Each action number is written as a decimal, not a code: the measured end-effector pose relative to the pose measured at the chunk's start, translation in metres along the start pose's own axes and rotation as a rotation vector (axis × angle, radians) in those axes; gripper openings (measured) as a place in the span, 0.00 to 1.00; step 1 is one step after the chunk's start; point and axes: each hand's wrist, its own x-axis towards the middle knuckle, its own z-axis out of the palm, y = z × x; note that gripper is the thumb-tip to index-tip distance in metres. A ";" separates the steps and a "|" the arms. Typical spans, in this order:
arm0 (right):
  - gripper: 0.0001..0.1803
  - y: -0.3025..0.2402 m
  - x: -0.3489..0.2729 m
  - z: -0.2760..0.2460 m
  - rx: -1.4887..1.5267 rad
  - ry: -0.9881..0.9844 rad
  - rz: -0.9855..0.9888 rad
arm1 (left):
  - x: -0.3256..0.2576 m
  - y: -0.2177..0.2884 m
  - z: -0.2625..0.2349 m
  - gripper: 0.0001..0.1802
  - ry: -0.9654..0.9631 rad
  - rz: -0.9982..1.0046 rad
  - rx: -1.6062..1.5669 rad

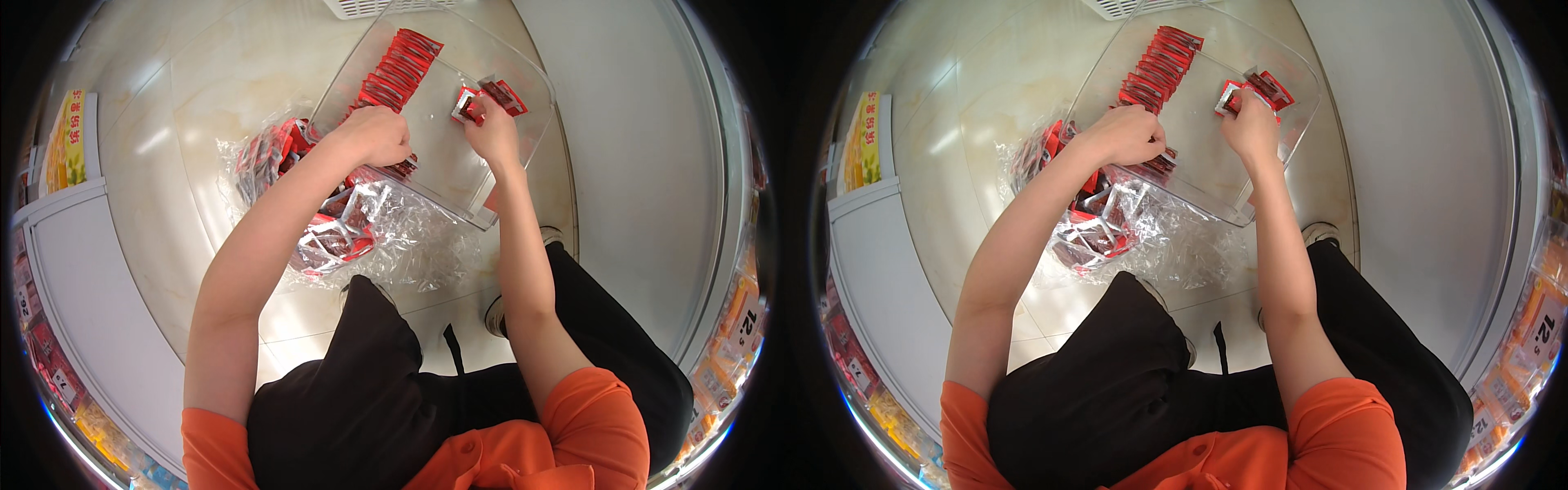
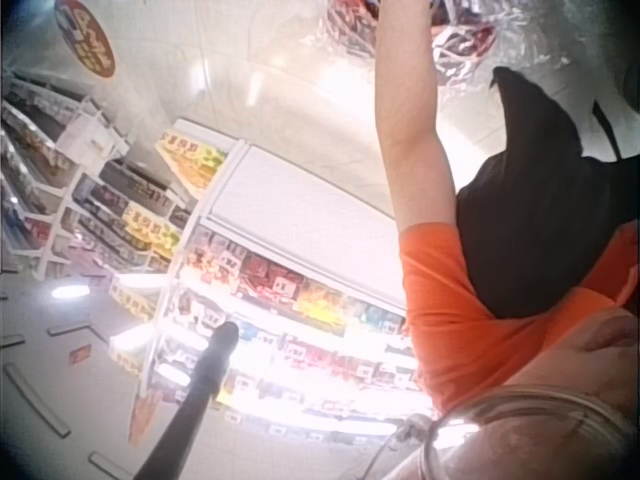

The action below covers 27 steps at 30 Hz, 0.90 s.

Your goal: The person takes small packaged items from a plastic bag on the floor and neatly arranges them into a clear plastic storage bin.

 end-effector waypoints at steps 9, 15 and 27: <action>0.25 0.004 0.015 0.011 -0.323 0.081 0.101 | 0.000 -0.001 0.001 0.10 0.009 0.005 -0.015; 0.28 0.027 0.027 -0.002 -0.111 -0.026 0.103 | 0.002 -0.003 0.004 0.10 0.027 0.016 -0.010; 0.14 -0.024 -0.004 0.010 -0.005 0.172 -0.197 | 0.004 -0.005 0.005 0.10 0.012 0.038 -0.016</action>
